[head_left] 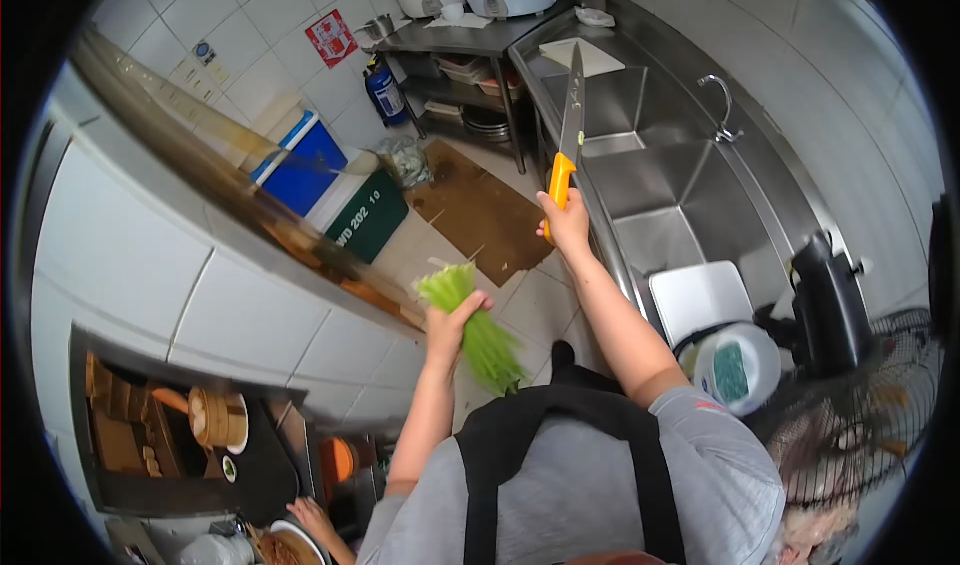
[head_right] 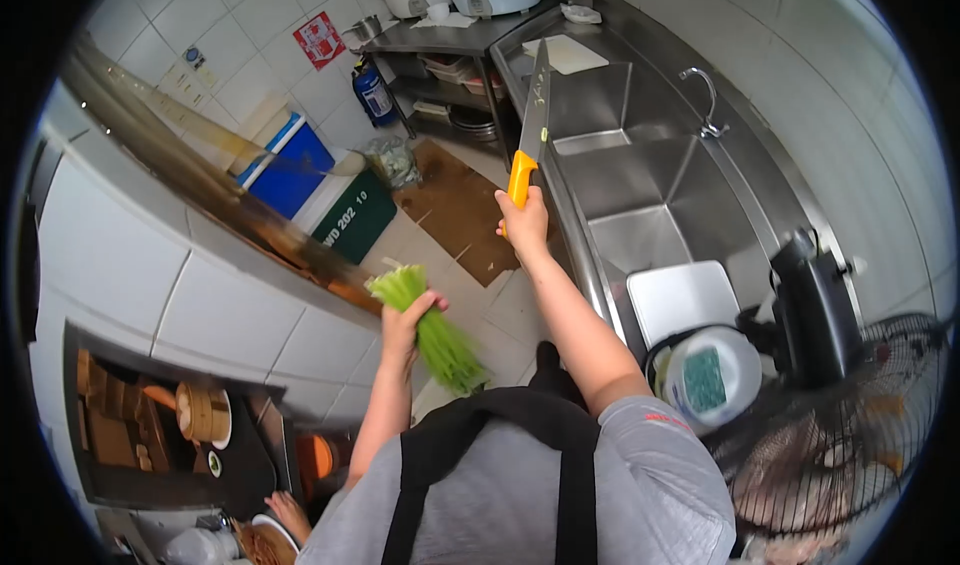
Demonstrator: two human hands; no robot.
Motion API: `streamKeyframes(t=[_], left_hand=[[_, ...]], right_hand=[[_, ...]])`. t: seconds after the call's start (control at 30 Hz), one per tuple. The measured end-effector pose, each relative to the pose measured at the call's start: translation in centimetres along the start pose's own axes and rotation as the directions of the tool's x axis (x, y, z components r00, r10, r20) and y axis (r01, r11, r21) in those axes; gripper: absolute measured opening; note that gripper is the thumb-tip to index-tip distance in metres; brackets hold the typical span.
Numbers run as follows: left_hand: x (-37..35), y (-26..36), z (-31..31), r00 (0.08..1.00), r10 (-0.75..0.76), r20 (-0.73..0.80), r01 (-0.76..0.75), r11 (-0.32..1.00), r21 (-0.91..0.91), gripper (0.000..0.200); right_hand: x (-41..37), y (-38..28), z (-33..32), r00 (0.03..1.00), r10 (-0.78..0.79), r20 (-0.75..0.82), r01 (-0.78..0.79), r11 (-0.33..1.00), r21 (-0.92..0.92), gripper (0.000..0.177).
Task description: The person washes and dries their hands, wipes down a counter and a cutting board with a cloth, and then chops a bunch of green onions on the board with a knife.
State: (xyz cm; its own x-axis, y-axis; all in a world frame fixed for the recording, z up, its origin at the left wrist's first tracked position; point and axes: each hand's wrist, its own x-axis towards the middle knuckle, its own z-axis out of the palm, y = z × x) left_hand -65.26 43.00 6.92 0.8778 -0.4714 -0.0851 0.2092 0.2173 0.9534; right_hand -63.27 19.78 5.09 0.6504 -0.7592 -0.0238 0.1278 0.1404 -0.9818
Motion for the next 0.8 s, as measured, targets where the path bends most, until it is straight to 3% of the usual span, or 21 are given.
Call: streamKeyframes(t=[0.07, 0.13, 0.2, 0.27, 0.3, 0.33, 0.43, 0.5, 0.53, 0.6, 0.67, 0.8], left_hand=[[6.7, 0.7, 3.0, 0.982, -0.095, 0.166, 0.116, 0.986, -0.122, 0.037], [13.5, 0.4, 5.1, 0.942, -0.148, 0.303, 0.207, 0.963, -0.172, 0.038], [19.2, 0.4, 7.6, 0.921, -0.167, 0.351, 0.242, 0.953, -0.182, 0.036], [24.3, 0.5, 9.7, 0.911, -0.181, 0.370, 0.232, 0.968, -0.098, 0.035], [26.5, 0.3, 10.6, 0.908, -0.194, 0.372, 0.218, 0.976, -0.025, 0.033], [28.4, 0.2, 11.3, 0.893, -0.222, 0.392, 0.243, 0.970, -0.005, 0.033], [34.1, -0.1, 13.8, 0.875, -0.306, 0.376, 0.270, 0.952, 0.145, 0.035], [37.3, -0.3, 15.4, 0.834, -0.341, 0.434, 0.289, 0.940, 0.182, 0.035], [39.3, -0.4, 16.3, 0.822, -0.339, 0.457, 0.277, 0.940, 0.199, 0.035], [43.3, -0.9, 17.2, 0.759, -0.382, 0.528, 0.276, 0.922, 0.270, 0.037], [47.4, -1.5, 17.9, 0.559, -0.567, 0.605, 0.357, 0.823, 0.441, 0.040], [53.7, -2.8, 19.5, 0.363, -0.584, 0.726, 0.317, 0.810, 0.494, 0.040]], right_hand=[[3.4, -0.2, 0.6, 1.000, 0.007, -0.001, -0.007, 1.000, 0.013, 0.029], [6.9, 1.0, 0.8, 0.993, -0.122, 0.002, 0.122, 0.992, 0.017, 0.031], [9.3, 0.0, 1.5, 0.986, -0.166, -0.022, 0.165, 0.985, -0.051, 0.031], [10.6, -3.1, 2.4, 0.987, 0.149, 0.054, -0.156, 0.972, 0.175, 0.029], [12.8, -1.1, 2.8, 1.000, -0.010, -0.012, 0.012, 0.986, 0.168, 0.031], [14.7, 0.2, 2.8, 0.951, -0.283, -0.122, 0.259, 0.949, -0.179, 0.034], [19.5, 2.1, 3.3, 0.933, -0.300, -0.199, 0.254, 0.940, -0.227, 0.035], [22.6, 3.3, 3.5, 0.828, -0.487, -0.278, 0.417, 0.866, -0.276, 0.034], [24.2, 2.9, 3.1, 0.808, -0.491, -0.327, 0.407, 0.865, -0.295, 0.034], [25.9, 2.4, 2.9, 0.803, -0.483, -0.349, 0.293, 0.831, -0.473, 0.034], [28.0, 4.1, 3.4, 0.743, -0.501, -0.445, 0.263, 0.829, -0.494, 0.032], [31.1, 4.8, 4.4, 0.641, -0.444, -0.626, 0.106, 0.859, -0.501, 0.031]])
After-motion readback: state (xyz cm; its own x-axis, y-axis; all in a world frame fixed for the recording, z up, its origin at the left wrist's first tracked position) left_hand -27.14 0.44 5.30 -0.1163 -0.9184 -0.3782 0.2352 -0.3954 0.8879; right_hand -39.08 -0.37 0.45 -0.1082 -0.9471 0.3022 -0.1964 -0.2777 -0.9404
